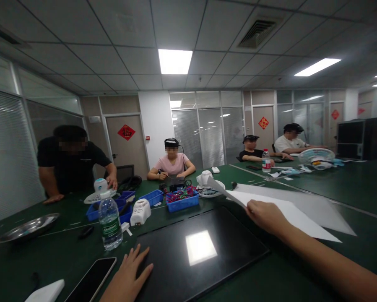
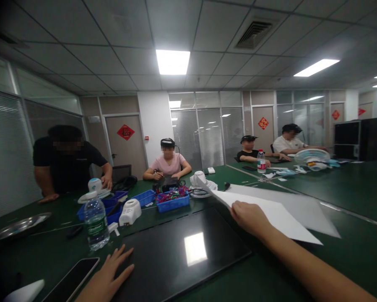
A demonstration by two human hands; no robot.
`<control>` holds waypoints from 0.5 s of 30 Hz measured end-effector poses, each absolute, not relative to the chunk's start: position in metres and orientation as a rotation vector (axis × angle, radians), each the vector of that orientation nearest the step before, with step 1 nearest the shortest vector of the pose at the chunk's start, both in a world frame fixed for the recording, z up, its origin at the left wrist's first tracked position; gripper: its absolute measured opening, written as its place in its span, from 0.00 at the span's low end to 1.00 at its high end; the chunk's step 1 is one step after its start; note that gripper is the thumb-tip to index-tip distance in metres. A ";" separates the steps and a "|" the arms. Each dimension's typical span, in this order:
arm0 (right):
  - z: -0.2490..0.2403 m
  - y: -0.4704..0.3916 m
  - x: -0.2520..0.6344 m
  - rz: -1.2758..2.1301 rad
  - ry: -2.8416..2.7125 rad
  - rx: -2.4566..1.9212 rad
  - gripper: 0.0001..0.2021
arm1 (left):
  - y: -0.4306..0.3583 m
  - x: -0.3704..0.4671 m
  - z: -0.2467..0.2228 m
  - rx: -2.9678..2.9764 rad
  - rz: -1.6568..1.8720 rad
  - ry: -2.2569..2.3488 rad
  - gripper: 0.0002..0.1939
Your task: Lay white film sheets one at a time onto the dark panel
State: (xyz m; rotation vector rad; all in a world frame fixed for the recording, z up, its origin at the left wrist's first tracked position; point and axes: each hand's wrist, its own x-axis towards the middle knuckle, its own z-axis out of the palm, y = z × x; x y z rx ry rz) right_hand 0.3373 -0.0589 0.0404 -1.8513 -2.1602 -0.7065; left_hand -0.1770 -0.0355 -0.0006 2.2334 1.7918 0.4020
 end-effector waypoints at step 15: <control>0.024 -0.097 0.228 0.017 -2.628 -0.935 0.17 | -0.031 -0.171 -0.007 2.369 0.424 1.646 0.33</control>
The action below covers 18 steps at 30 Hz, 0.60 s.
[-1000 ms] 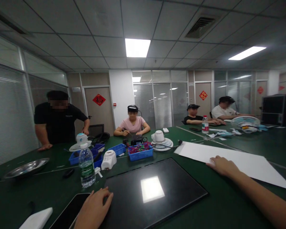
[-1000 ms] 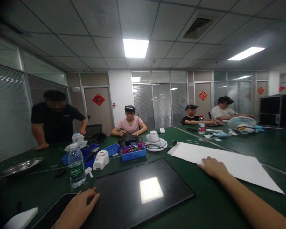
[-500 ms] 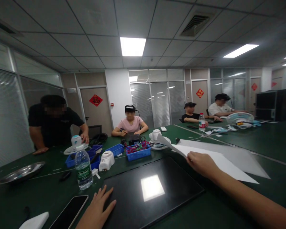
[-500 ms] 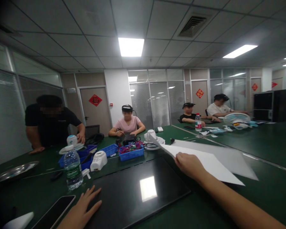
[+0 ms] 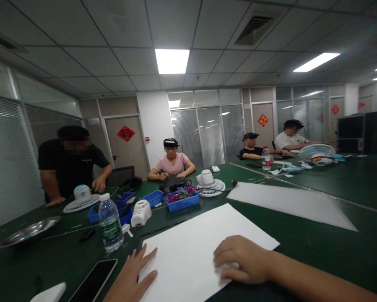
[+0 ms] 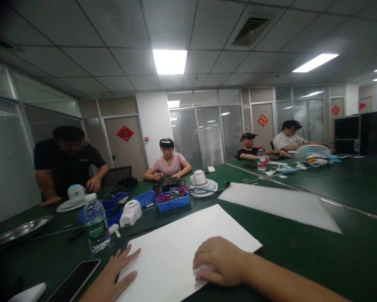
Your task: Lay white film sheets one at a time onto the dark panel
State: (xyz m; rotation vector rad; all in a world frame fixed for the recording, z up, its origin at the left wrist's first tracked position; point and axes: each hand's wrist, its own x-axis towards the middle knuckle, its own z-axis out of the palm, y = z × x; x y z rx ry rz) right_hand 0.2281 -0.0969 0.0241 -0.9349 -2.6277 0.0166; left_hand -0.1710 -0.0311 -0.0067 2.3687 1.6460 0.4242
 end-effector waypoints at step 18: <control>0.012 -0.040 0.424 -0.257 -1.869 -2.474 0.17 | -0.020 -0.189 -0.018 2.294 0.678 1.569 0.27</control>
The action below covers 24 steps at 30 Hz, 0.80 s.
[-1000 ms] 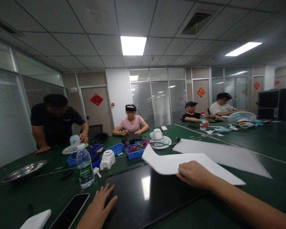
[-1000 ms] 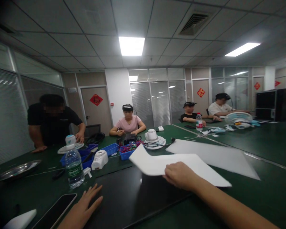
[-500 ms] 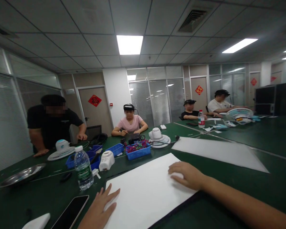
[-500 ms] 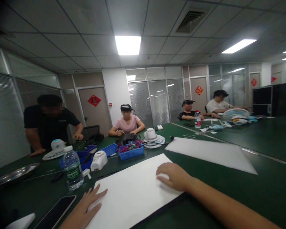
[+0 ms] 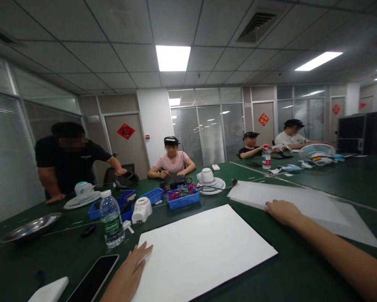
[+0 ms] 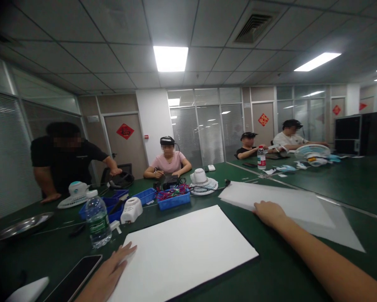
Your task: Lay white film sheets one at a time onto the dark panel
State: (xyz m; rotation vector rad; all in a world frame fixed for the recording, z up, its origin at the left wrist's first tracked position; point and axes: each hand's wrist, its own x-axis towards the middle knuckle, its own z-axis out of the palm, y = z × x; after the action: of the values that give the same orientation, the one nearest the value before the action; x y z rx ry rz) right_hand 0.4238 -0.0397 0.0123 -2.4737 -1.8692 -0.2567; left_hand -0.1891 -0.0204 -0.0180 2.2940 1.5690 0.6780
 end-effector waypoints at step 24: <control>0.033 -0.120 0.211 0.302 -2.624 -0.815 0.25 | -0.022 -0.175 -0.022 2.178 0.654 1.797 0.45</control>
State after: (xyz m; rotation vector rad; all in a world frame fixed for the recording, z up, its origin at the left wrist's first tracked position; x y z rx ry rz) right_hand 0.2106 -0.1204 0.0332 -0.8155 -2.6235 0.3019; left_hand -0.1752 -0.0222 -0.0221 2.1777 1.7971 0.6542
